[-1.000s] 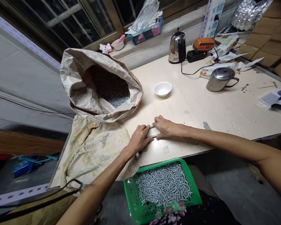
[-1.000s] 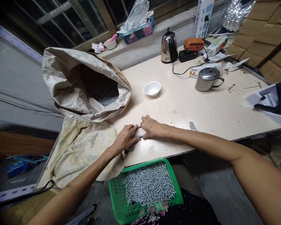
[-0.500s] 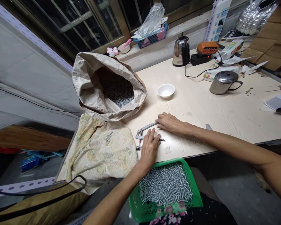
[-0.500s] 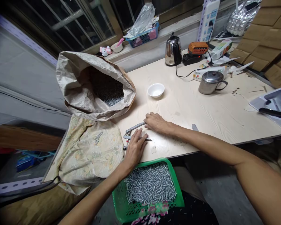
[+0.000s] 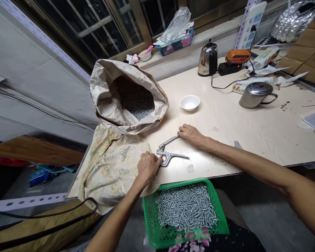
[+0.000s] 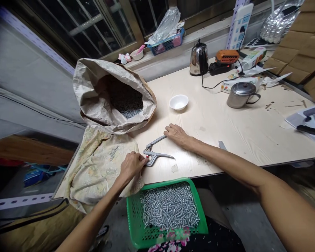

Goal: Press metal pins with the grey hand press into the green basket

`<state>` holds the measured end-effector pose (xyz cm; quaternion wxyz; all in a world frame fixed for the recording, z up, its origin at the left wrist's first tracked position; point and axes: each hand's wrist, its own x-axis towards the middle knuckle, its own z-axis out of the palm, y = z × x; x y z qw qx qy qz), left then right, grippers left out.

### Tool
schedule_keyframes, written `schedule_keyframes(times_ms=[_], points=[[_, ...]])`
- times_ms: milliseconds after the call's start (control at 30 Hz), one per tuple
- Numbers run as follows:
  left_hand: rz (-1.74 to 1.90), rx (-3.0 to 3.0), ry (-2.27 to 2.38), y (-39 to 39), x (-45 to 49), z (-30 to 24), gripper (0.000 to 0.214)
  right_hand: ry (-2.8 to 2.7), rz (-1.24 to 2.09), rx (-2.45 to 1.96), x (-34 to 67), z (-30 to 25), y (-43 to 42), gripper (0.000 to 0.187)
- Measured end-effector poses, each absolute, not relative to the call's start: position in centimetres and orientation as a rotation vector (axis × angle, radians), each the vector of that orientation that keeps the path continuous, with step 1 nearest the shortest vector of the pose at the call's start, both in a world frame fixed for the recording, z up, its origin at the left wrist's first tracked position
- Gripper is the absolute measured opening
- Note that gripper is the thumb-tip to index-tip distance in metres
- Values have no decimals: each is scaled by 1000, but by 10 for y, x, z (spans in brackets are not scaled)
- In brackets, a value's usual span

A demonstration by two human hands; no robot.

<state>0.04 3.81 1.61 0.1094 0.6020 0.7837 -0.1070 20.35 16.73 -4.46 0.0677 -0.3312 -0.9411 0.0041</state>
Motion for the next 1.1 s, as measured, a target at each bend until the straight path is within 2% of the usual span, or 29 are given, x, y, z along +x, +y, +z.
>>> schedule_keyframes(times_ms=[100,233,633,933,1100], points=[[-509,1754,2222,52,7,20,20,-2824,11,-979,203,-46,167,20],[-648,1947,2245,55,21,18,25,-2784,1,-962,203,-52,167,19],[-463,1839,2189,68,-8,11,20,-2787,-18,-973,204,-55,169,19],[-554,1661,2012,96,-21,10,16,-2771,33,-997,210,-52,167,24],[-614,1794,2215,87,-16,29,22,-2759,45,-974,212,-53,166,26]])
